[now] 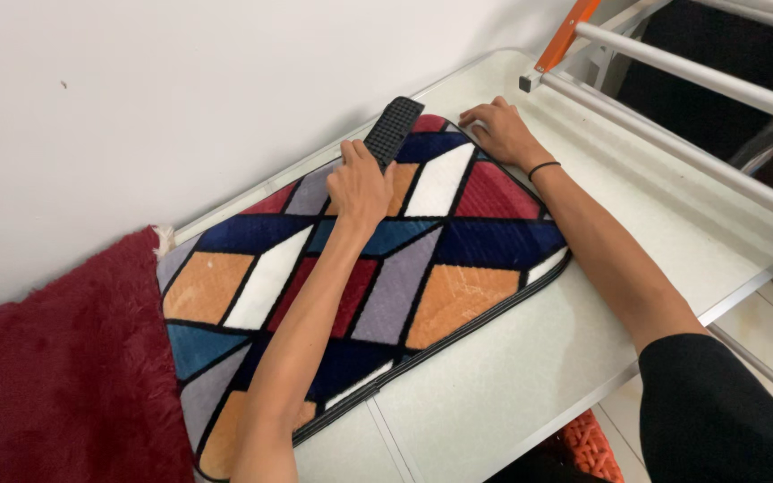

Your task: The person hangs a floral-patterned cushion on a drying rack. Then, they place a geometric-patterned cushion on a white table and brush it thoroughly with a cleaning brush to remove dust or debris.

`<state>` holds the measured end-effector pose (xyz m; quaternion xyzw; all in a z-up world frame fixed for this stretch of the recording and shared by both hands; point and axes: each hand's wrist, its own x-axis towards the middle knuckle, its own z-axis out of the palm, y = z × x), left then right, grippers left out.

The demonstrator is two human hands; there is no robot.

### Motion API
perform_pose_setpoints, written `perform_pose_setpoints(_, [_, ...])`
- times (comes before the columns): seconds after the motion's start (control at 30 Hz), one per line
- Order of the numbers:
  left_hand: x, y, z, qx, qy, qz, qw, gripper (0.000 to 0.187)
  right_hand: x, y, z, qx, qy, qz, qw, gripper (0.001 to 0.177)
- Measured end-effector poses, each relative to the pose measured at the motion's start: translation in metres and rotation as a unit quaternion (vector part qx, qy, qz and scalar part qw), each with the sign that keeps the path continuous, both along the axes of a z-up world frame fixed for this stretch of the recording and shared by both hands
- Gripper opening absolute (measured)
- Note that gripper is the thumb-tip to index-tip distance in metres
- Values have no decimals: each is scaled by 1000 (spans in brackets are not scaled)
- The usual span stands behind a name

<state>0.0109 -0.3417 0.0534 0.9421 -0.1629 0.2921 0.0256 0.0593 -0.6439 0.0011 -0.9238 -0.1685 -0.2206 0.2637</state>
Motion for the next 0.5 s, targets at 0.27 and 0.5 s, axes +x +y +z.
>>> perform_pose_setpoints(0.27, [-24,-40,1,-8,-77,-77,994,58,10,-5,-2,-25,-22,-29,999,28])
perform_pose_setpoints(0.5, [-73,-50,17,10,17,-150,988,57,5,-10,0,44,-11,-11,999,30])
